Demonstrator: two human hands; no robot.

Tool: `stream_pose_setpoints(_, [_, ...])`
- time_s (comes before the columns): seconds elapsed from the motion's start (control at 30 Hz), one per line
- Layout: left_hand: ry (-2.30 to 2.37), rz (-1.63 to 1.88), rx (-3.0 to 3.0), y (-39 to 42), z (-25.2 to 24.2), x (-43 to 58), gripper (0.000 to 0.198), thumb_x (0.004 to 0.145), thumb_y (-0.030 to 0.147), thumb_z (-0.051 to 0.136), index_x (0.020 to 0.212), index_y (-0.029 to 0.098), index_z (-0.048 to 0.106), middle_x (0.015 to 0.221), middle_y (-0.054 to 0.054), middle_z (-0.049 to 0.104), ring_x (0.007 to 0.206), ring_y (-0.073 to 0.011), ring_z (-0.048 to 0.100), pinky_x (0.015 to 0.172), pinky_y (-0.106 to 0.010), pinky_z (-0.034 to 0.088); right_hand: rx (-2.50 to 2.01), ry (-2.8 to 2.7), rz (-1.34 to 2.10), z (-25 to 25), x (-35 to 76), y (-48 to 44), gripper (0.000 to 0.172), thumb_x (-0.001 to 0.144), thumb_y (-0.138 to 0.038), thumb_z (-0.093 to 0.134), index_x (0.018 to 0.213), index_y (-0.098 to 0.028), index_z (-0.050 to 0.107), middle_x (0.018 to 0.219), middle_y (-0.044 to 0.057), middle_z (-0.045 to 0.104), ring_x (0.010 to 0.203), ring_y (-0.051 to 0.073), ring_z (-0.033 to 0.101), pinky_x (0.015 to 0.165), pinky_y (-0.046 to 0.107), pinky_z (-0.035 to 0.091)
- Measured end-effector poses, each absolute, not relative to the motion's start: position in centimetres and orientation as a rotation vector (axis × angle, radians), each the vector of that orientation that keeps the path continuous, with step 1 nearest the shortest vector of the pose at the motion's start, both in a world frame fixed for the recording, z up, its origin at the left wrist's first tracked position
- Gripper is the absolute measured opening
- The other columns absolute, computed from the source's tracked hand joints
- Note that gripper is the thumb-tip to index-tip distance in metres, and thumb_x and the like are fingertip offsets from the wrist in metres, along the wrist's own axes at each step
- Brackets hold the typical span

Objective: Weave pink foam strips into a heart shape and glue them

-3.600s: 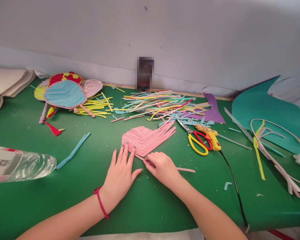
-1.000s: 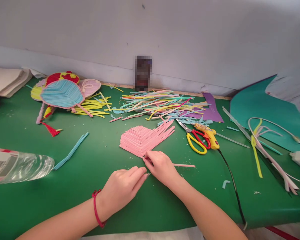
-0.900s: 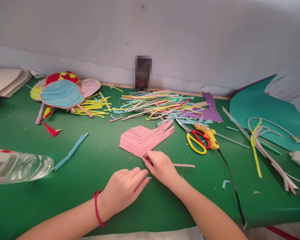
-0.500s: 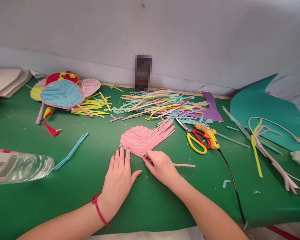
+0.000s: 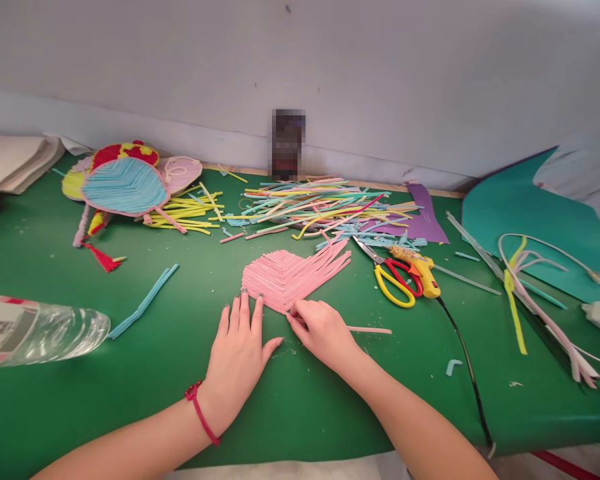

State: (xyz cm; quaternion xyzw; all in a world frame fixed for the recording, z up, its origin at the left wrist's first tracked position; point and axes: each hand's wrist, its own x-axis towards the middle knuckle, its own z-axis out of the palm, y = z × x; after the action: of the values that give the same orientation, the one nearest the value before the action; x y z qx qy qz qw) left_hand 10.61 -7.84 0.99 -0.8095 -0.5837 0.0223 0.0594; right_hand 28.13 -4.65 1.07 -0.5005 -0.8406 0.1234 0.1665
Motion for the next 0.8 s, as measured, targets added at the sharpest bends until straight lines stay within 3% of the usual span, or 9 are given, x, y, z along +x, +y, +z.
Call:
stream_pose_setpoints(0.33, [-1.832, -0.006, -2.506, -7.94, 1.22, 10.92, 0.068, 0.085, 0.05, 0.057, 0.144, 0.022, 0.039, 0.144, -0.025, 0.043, 0.131, -0.0422, 0.042, 0.103, -0.053, 0.037, -1.435, -2.383, 0.387, 1.05, 28.13, -4.58, 0.014, 0.091, -0.015, 0.049, 0.077, -0.02, 0.05, 0.07, 0.0, 0.062, 0.064, 0.013, 0.057, 0.064, 0.026, 0.038])
stream_pose_setpoints(0.57, [-1.82, -0.02, -2.504, -8.01, 1.0, 10.97, 0.068, 0.084, 0.051, 0.058, 0.143, 0.022, 0.04, 0.143, -0.027, 0.043, 0.131, -0.0435, 0.041, 0.102, -0.053, 0.038, -1.455, -2.286, 0.488, 1.77, 28.22, -4.43, 0.006, 0.09, -0.016, 0.055, 0.088, -0.021, 0.058, 0.089, 0.0, 0.066, 0.071, 0.012, 0.061, 0.063, 0.023, 0.043])
stream_pose_setpoints(0.8, [-1.817, -0.016, -2.495, -8.01, 0.94, 10.98, 0.068, 0.084, 0.051, 0.057, 0.143, 0.022, 0.04, 0.143, -0.027, 0.043, 0.131, -0.0434, 0.042, 0.102, -0.053, 0.039, -1.383, -2.233, 0.568, 1.75, 28.32, -4.56, 0.015, 0.091, -0.013, 0.05, 0.091, -0.021, 0.063, 0.088, 0.002, 0.065, 0.081, 0.014, 0.063, 0.07, 0.025, 0.049])
